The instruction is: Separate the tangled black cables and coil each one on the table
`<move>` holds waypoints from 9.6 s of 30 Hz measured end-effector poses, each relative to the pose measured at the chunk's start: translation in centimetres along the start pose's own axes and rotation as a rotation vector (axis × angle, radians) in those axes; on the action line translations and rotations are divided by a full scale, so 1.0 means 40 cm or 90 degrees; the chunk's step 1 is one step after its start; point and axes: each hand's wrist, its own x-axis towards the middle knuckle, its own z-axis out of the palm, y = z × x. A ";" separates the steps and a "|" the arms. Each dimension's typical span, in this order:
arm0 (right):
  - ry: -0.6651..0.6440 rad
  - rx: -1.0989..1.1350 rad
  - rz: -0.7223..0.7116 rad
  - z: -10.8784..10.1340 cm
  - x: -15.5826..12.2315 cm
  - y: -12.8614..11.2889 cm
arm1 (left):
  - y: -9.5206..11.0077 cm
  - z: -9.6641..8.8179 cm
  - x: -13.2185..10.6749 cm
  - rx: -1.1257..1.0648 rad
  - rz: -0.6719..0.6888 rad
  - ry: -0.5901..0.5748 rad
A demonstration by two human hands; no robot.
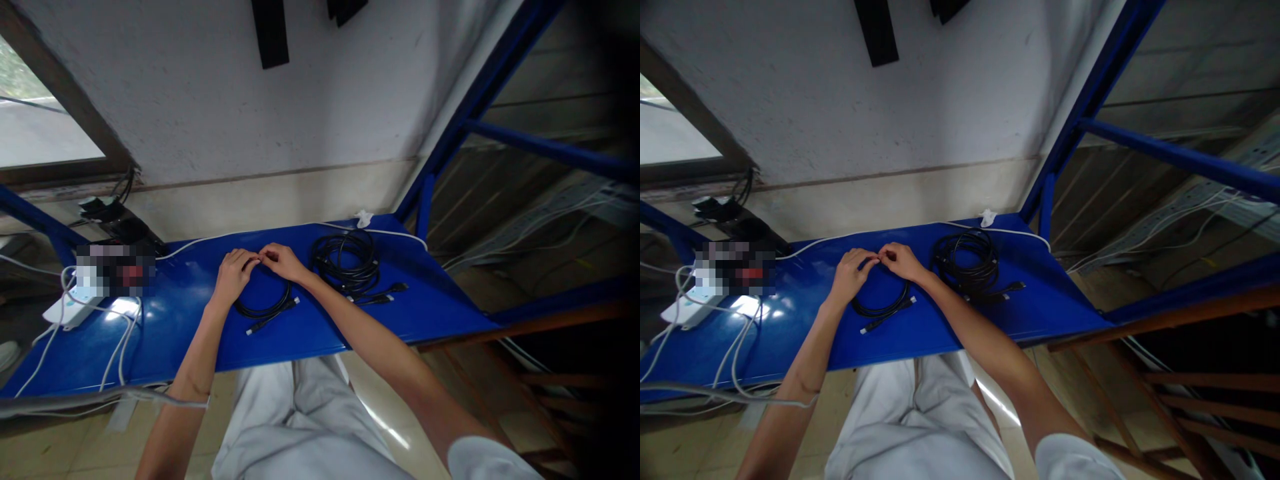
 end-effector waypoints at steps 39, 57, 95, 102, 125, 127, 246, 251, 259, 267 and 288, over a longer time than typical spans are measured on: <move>-0.044 0.040 0.060 -0.012 0.001 -0.013 | 0.023 0.004 0.008 -0.081 -0.009 0.034; -0.039 0.157 0.078 -0.005 0.002 -0.013 | -0.004 0.001 0.000 -0.013 0.012 -0.013; -0.064 -0.117 0.014 -0.001 -0.007 -0.074 | -0.041 0.006 -0.004 -0.041 -0.185 -0.001; -0.011 -0.168 0.063 0.043 -0.010 -0.084 | -0.036 0.006 -0.005 0.009 -0.203 0.017; -0.228 -0.348 -0.054 -0.041 -0.349 -0.311 | 0.022 -0.019 -0.024 0.184 -0.158 -0.133; -0.200 -0.372 -0.065 -0.005 -0.356 -0.306 | 0.023 -0.030 -0.029 0.190 -0.153 -0.144; -0.202 -0.429 -0.152 -0.070 -0.164 -0.210 | 0.164 -0.019 -0.010 -0.614 -0.362 -0.198; -0.137 -0.401 -0.149 -0.080 -0.157 -0.215 | 0.148 -0.006 -0.014 -0.570 -0.337 -0.206; -0.132 -0.397 -0.097 -0.101 -0.154 -0.223 | 0.165 -0.023 -0.015 -0.659 -0.299 -0.212; -0.154 -0.446 -0.023 -0.090 -0.157 -0.237 | 0.161 -0.036 -0.040 -0.553 -0.375 -0.106; -0.251 -0.456 -0.082 -0.077 -0.158 -0.250 | 0.207 -0.026 -0.090 -0.780 -0.554 0.045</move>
